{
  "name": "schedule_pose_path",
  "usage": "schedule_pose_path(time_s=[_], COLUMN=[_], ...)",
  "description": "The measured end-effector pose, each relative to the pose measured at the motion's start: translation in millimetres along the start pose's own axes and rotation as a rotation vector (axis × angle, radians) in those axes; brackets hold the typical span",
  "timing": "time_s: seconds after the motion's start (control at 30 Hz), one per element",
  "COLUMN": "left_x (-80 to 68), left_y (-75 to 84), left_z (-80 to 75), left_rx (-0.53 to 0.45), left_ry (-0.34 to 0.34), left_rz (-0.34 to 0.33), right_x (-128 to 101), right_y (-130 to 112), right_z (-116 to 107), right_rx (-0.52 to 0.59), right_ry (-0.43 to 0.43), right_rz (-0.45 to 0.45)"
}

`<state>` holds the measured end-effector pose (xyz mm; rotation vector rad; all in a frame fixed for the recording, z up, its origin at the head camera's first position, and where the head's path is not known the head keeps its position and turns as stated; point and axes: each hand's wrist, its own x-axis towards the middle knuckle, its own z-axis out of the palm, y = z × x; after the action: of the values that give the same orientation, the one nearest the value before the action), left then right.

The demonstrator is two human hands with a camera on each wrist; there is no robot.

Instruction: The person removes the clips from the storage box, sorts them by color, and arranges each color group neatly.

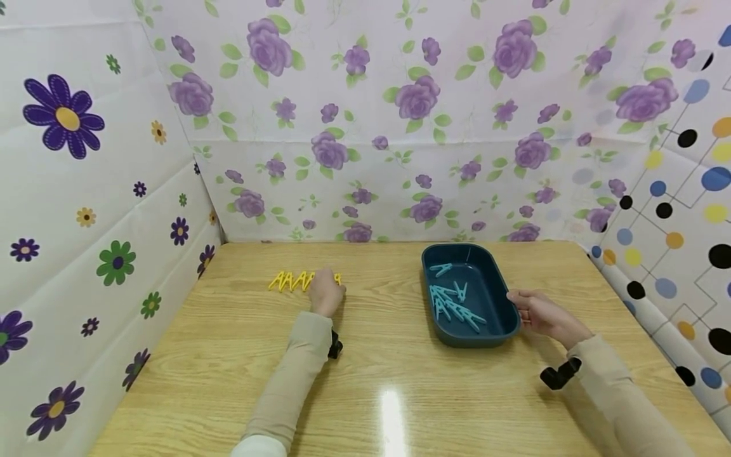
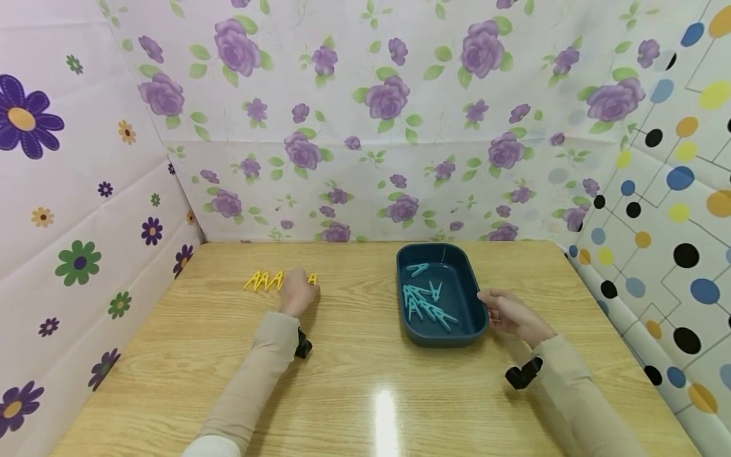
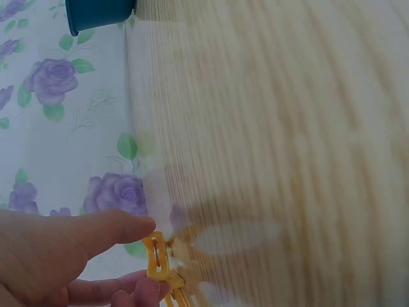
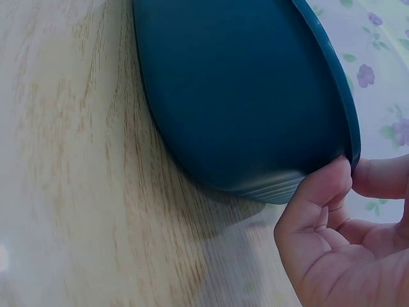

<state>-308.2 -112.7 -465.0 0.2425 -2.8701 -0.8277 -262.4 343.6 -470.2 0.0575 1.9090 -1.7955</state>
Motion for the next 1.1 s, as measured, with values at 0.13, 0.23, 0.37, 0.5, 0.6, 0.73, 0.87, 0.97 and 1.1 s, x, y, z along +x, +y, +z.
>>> schedule_pose_path(time_s=[0.13, 0.23, 0.37, 0.5, 0.6, 0.73, 0.87, 0.97, 1.1], left_x=[-0.5, -0.3, -0.1, -0.9, -1.8, -4.4, -10.2, -16.4, -24.3], left_y=[-2.7, -2.8, -0.3, 5.0, 12.1, 26.2, 43.3, 56.7, 73.7], left_z=[2.0, 2.1, -0.1, -3.6, -5.0, -5.0, -3.7, -1.6, 1.4], left_rx=[0.019, 0.031, 0.039, 0.069, 0.093, 0.028, -0.093, -0.131, -0.155], left_ry=[0.029, 0.034, 0.031, 0.000, -0.024, -0.049, -0.079, -0.082, -0.084], left_rz=[-0.008, -0.019, -0.019, -0.002, 0.034, 0.090, 0.130, 0.195, 0.276], right_x=[-0.3, 0.2, 0.1, -1.0, -1.1, -0.4, -0.3, -0.4, 0.1], right_y=[0.2, 0.6, -0.8, -2.6, -2.4, -1.3, -1.0, -1.2, -1.5], right_z=[0.2, -0.7, -0.9, -0.4, -0.9, -1.5, -2.0, -1.0, 1.1], right_rx=[-0.002, -0.007, -0.016, -0.025, -0.028, -0.020, 0.004, 0.005, -0.007], right_ry=[-0.002, 0.000, 0.009, 0.009, 0.009, -0.005, -0.061, -0.061, -0.003], right_rz=[0.003, 0.002, 0.002, 0.004, 0.009, 0.002, -0.027, -0.029, -0.002])
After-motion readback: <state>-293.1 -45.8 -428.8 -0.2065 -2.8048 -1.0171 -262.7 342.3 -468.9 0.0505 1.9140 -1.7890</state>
